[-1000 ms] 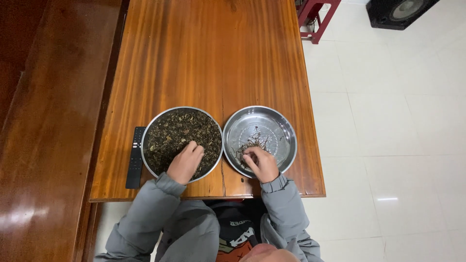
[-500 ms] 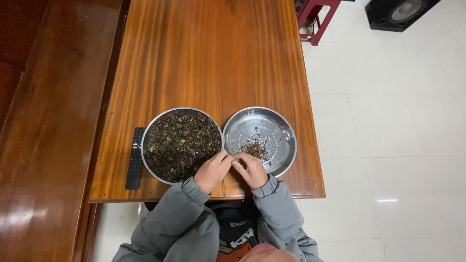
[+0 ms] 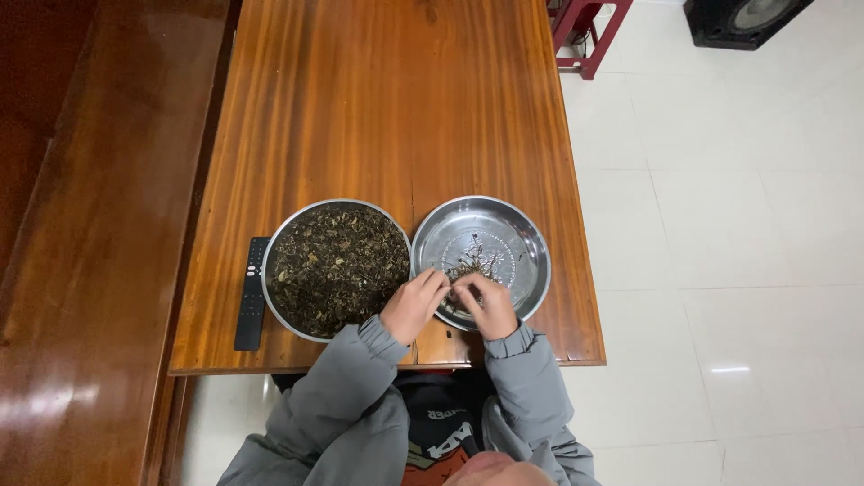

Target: Sorting dried tea leaves by manually picking out stems and debris.

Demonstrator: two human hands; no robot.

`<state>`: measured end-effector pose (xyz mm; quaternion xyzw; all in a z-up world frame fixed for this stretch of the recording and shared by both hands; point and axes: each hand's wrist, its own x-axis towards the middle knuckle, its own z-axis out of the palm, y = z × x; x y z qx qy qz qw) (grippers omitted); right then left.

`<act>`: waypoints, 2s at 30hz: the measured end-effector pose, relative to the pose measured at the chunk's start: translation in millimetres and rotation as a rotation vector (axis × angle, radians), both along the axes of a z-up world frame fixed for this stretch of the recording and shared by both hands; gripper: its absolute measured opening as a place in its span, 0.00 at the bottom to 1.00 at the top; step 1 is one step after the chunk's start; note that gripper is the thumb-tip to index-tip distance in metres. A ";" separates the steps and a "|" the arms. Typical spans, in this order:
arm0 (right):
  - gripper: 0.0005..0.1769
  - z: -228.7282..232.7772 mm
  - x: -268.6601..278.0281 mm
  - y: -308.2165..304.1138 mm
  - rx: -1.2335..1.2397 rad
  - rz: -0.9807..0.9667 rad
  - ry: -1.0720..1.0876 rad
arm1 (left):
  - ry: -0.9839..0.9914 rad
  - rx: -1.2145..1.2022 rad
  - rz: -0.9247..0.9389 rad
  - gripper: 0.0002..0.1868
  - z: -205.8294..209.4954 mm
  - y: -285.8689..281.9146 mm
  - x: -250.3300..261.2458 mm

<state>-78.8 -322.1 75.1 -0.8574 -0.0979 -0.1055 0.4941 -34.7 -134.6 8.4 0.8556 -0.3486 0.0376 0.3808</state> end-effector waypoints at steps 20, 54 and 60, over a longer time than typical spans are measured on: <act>0.05 -9.5 9.0 -29.9 -0.194 -0.208 -0.062 | -0.153 0.419 0.141 0.06 7.0 58.5 -4.3; 0.04 16.8 -2.0 -8.0 -0.271 -0.035 -0.051 | 0.258 0.146 0.212 0.19 53.7 176.1 58.3; 0.06 12.1 -1.3 -9.4 -0.280 -0.015 -0.080 | 0.236 0.107 0.251 0.26 80.3 177.3 52.7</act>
